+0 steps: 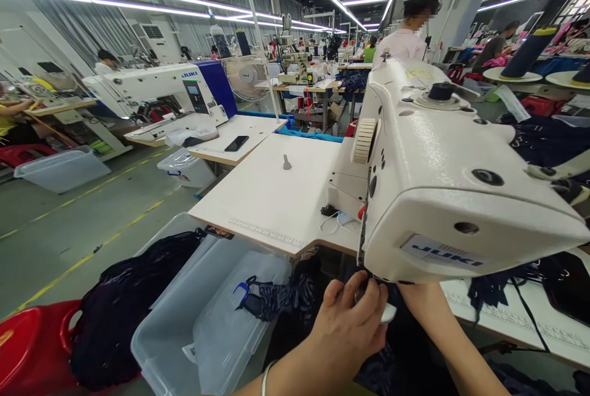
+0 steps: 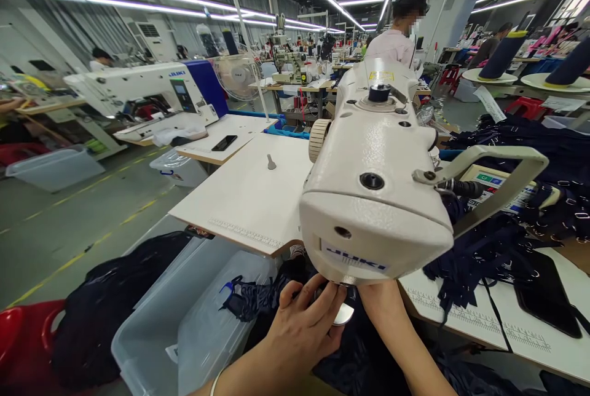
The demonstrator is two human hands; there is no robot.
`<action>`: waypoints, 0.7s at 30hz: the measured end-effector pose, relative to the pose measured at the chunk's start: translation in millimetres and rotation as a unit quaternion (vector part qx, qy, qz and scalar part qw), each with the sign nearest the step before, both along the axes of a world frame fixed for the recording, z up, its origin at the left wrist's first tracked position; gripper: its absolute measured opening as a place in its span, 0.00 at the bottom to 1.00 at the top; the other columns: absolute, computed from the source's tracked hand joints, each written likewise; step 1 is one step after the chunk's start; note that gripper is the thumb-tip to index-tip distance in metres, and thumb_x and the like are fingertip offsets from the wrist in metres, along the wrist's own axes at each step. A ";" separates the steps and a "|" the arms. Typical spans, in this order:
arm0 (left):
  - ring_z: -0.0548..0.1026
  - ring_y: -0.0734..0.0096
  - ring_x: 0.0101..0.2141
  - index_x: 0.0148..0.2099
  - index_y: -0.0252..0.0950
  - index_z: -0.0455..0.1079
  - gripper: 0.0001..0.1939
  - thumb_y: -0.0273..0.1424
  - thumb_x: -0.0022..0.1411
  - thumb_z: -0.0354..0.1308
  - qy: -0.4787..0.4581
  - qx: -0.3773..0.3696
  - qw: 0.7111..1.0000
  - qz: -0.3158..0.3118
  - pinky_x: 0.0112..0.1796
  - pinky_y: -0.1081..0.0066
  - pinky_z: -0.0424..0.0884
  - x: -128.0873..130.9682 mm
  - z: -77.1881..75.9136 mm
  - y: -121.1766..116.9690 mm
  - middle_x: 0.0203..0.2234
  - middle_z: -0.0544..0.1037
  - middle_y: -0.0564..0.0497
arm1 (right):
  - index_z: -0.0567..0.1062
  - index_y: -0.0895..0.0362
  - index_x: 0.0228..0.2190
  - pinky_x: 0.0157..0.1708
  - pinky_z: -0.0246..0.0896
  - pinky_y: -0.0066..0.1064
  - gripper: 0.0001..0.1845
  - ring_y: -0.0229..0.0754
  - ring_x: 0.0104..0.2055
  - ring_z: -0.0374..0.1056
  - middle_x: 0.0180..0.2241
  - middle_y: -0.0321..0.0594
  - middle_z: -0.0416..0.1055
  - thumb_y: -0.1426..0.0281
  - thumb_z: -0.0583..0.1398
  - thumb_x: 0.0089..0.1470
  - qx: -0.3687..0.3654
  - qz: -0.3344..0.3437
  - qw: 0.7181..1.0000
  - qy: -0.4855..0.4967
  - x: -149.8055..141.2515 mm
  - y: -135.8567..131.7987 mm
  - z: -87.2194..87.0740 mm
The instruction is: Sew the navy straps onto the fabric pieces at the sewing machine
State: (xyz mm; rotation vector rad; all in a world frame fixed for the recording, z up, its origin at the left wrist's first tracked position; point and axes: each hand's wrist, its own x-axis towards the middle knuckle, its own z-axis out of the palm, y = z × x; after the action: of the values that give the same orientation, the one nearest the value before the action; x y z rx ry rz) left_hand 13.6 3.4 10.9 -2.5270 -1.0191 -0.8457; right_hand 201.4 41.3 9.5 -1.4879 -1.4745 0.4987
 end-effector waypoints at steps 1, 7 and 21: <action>0.70 0.64 0.50 0.54 0.38 0.69 0.19 0.33 0.61 0.56 -0.002 0.005 1.000 0.001 0.45 0.65 0.58 0.5 -1.3 0.4 0.48 0.75 0.50 | 0.75 0.49 0.21 0.47 0.65 0.49 0.08 0.60 0.45 0.72 0.25 0.44 0.78 0.61 0.61 0.46 -0.001 0.000 1.000 0.003 -0.9 -0.7 -0.3; 0.75 0.65 0.43 0.48 0.38 0.73 0.14 0.34 0.62 0.54 -0.081 0.069 0.994 0.004 0.43 0.65 0.58 3.2 -3.3 6.9 0.40 0.79 0.51 | 0.77 0.53 0.28 0.47 0.65 0.47 0.10 0.58 0.45 0.72 0.29 0.45 0.78 0.63 0.58 0.46 -0.032 -0.014 0.998 0.060 -13.0 -7.9 2.1; 0.76 0.66 0.41 0.48 0.39 0.73 0.15 0.37 0.68 0.49 -0.123 0.075 0.989 -0.028 0.46 0.66 0.58 0.2 -10.0 16.1 0.37 0.79 0.50 | 0.72 0.58 0.33 0.35 0.69 0.36 0.19 0.42 0.32 0.71 0.31 0.38 0.73 0.53 0.56 0.59 -0.125 -0.139 0.916 0.355 -37.9 -35.5 -119.4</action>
State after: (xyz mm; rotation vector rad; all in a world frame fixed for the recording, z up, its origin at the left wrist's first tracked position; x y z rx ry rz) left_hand 13.8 19.4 0.9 -2.3771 -0.9189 -1.2262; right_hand 163.4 5.8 -109.9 -1.4558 -0.6341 0.9557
